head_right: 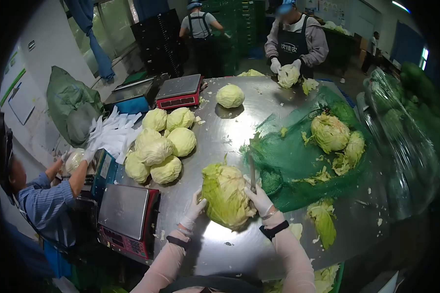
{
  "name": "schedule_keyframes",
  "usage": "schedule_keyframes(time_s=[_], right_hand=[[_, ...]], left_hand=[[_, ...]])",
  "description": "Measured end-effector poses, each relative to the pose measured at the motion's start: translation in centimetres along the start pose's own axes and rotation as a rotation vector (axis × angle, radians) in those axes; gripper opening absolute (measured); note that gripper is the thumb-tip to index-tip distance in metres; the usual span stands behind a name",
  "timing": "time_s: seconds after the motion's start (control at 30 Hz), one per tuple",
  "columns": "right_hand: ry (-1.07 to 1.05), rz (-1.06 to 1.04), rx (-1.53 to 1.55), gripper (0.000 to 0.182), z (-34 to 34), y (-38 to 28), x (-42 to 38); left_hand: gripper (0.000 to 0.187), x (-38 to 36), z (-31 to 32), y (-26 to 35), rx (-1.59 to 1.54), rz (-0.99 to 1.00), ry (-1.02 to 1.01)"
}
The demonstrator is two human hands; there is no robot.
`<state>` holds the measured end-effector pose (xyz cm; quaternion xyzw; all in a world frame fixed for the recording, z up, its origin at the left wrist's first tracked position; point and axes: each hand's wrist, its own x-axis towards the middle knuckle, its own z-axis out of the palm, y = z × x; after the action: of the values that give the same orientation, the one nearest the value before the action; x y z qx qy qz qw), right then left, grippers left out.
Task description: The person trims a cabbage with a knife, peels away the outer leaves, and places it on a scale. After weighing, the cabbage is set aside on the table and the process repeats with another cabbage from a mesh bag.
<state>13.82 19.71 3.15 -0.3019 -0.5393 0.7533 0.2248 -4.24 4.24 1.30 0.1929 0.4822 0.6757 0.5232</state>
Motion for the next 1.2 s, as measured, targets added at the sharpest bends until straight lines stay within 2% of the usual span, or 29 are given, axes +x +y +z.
schedule_keyframes(time_s=[0.03, 0.07, 0.13, 0.17, 0.2, 0.27, 0.3, 0.33, 0.4, 0.43, 0.47, 0.53, 0.57, 0.6, 0.67, 0.7, 0.73, 0.83, 0.87, 0.93, 0.97, 1.03, 1.13, 1.2], right_hand=[[0.021, -0.095, 0.004, 0.049, 1.3, 0.4, -1.5], [0.045, -0.093, 0.008, 0.049, 2.3, 0.5, -3.1], [0.156, 0.202, -0.258, 0.049, 5.5, -1.1, -8.0], [0.146, 0.006, -0.312, 0.051, 6.6, -0.2, -9.8], [0.172, 0.025, -0.303, 0.051, 7.9, 0.8, -11.5], [0.165, -0.324, -0.823, 0.052, 10.6, 2.6, -14.6], [0.122, -0.342, -0.857, 0.050, 12.3, 3.1, -16.0], [0.145, -0.322, -0.839, 0.050, 13.9, 3.5, -17.1], [0.042, -0.327, -1.004, 0.048, 16.7, 4.3, -19.3], [0.091, -0.350, -0.954, 0.046, 17.6, 4.9, -19.8], [0.119, -0.346, -0.939, 0.046, 17.9, 5.2, -20.1], [0.209, -0.296, -0.448, 0.043, 17.5, 6.1, -21.0], [0.327, -0.182, -0.203, 0.039, 17.2, 7.0, -21.6], [0.449, -0.042, -0.276, 0.036, 16.8, 6.0, -22.9], [0.612, 0.080, -0.670, 0.037, 16.2, 5.4, -25.0], [0.657, 0.031, -0.801, 0.038, 16.4, 6.7, -25.6], [0.683, 0.038, -0.796, 0.038, 16.6, 7.5, -26.1], [0.562, -0.072, -0.877, 0.032, 17.5, 8.0, -26.8], [0.507, 0.026, -0.908, 0.031, 17.7, 7.6, -27.0], [0.466, 0.025, -0.907, 0.027, 17.4, 8.5, -27.0], [0.465, 0.027, -0.903, 0.027, 17.3, 8.5, -27.2], [0.415, 0.129, -0.918, 0.024, 16.7, 8.4, -27.6], [0.323, 0.223, -0.869, 0.022, 15.7, 8.1, -28.1], [0.315, 0.197, -0.866, 0.023, 14.7, 9.1, -27.9]], left_hand=[[0.067, -1.2, -0.4, -0.9, -0.140, -0.013, -0.004], [0.067, -2.3, -1.1, -1.6, -0.138, -0.032, -0.020], [0.069, -4.7, -1.9, -2.3, -0.190, -0.070, 0.001], [0.076, -6.0, -2.2, -2.0, -0.175, -0.067, -0.101], [0.076, -6.9, -3.2, -2.0, -0.174, -0.099, -0.111], [0.088, -8.5, -5.9, -1.7, -0.172, -0.278, -0.366], [0.092, -10.0, -5.7, -0.1, 0.001, -0.047, -0.282], [0.092, -11.4, -6.2, 0.4, 0.013, -0.077, -0.292], [0.090, -13.9, -7.5, 1.0, 0.431, 0.161, -0.222], [0.090, -14.7, -7.9, 1.5, 0.336, 0.052, -0.216], [0.090, -15.3, -7.7, 1.9, 0.354, 0.040, -0.237], [0.087, -16.6, -6.6, 3.0, 0.236, -0.050, -0.149], [0.080, -15.9, -8.2, 1.9, 0.436, 0.066, -0.161], [0.080, -15.6, -7.7, 2.4, 0.457, 0.054, -0.210], [0.076, -15.6, -6.1, 3.0, 0.432, 0.051, -0.131], [0.076, -15.3, -6.0, 3.0, 0.497, 0.091, -0.150], [0.076, -15.1, -5.5, 3.0, 0.500, 0.084, -0.176], [0.080, -15.0, -4.1, 2.6, 0.635, 0.136, -0.144], [0.080, -15.1, -3.7, 2.5, 0.633, 0.133, -0.147], [0.092, -15.5, -2.8, 2.6, 1.006, 0.256, -0.162], [0.092, -15.8, -2.1, 2.5, 1.009, 0.253, -0.162], [0.095, -16.5, -0.5, 1.9, 1.096, 0.426, -0.123], [0.095, -17.5, 0.9, 1.9, 1.124, 0.389, -0.130], [0.094, -17.7, 1.5, 2.1, 1.114, 0.363, -0.125]])
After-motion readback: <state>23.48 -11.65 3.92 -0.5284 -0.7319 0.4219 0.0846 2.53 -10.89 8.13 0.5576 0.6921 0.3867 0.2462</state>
